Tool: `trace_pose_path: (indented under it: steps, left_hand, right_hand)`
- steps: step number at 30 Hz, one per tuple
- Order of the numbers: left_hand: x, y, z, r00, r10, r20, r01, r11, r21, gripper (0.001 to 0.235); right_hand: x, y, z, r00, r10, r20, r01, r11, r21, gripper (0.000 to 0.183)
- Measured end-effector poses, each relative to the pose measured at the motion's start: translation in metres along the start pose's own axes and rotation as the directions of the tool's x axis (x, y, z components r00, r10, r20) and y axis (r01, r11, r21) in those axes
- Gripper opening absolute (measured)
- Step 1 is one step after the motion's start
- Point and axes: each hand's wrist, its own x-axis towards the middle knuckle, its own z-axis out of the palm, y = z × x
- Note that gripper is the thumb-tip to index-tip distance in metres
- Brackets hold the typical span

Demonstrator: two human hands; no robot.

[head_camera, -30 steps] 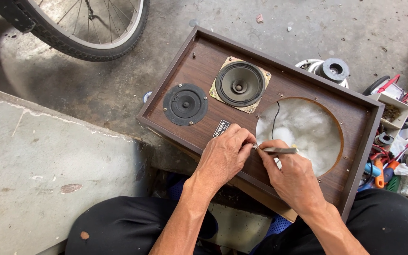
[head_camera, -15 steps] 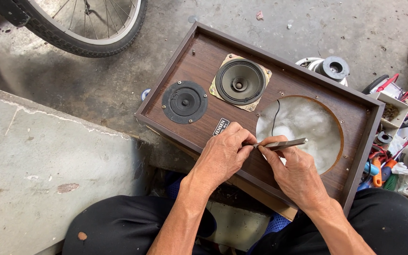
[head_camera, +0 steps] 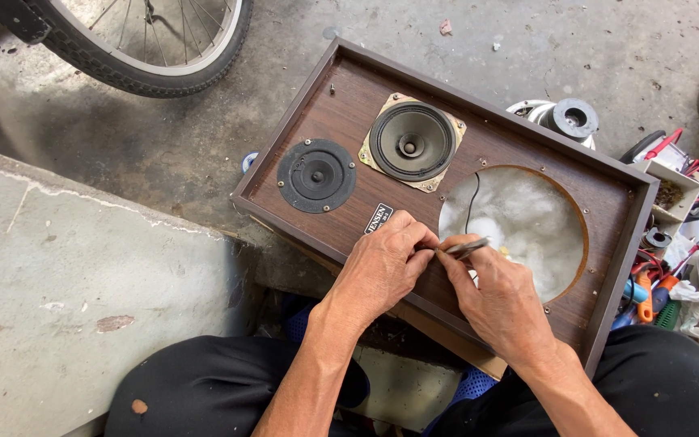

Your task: The person uses tweezers to carefully remove small debris from the edge of a speaker terminal on a wooden speaker box. The person repeatedly picks at the same spot to clear away residue.

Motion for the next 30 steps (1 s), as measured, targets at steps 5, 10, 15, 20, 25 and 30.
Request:
trace_pose_path:
  steps: [5, 10, 15, 20, 25, 30]
  left_hand:
    - [-0.001, 0.006, -0.007, 0.999, -0.034, 0.019, 0.034, 0.999, -0.007, 0.009]
    - [0.001, 0.016, -0.015, 0.996, -0.068, 0.055, 0.070, 0.997, -0.040, 0.011]
    - [0.003, 0.017, -0.015, 0.993, -0.099, 0.064, 0.102, 0.994, -0.046, 0.015]
    - [0.007, 0.019, -0.016, 0.983, -0.143, 0.114, 0.146, 0.989, -0.022, 0.018]
    - [0.009, 0.026, -0.018, 0.977, -0.192, 0.097, 0.195, 0.981, -0.022, 0.020]
    - [0.010, 0.035, -0.022, 0.949, -0.283, 0.140, 0.288, 0.957, -0.023, 0.020]
  right_hand:
    - [0.005, -0.007, -0.008, 0.996, 0.088, 0.023, -0.088, 0.996, 0.030, 0.015]
    - [0.013, -0.031, -0.031, 0.909, 0.416, 0.030, -0.414, 0.894, 0.172, 0.009]
    - [0.040, -0.045, -0.046, 0.636, 0.725, 0.263, -0.762, 0.538, 0.360, 0.033]
    - [0.045, -0.005, -0.019, 0.588, 0.684, 0.432, -0.721, 0.202, 0.663, 0.012]
    - [0.044, 0.011, -0.014, 0.567, 0.600, 0.565, -0.665, -0.070, 0.743, 0.003]
    - [0.050, 0.002, -0.022, 0.512, 0.641, 0.572, -0.714, -0.052, 0.698, 0.004]
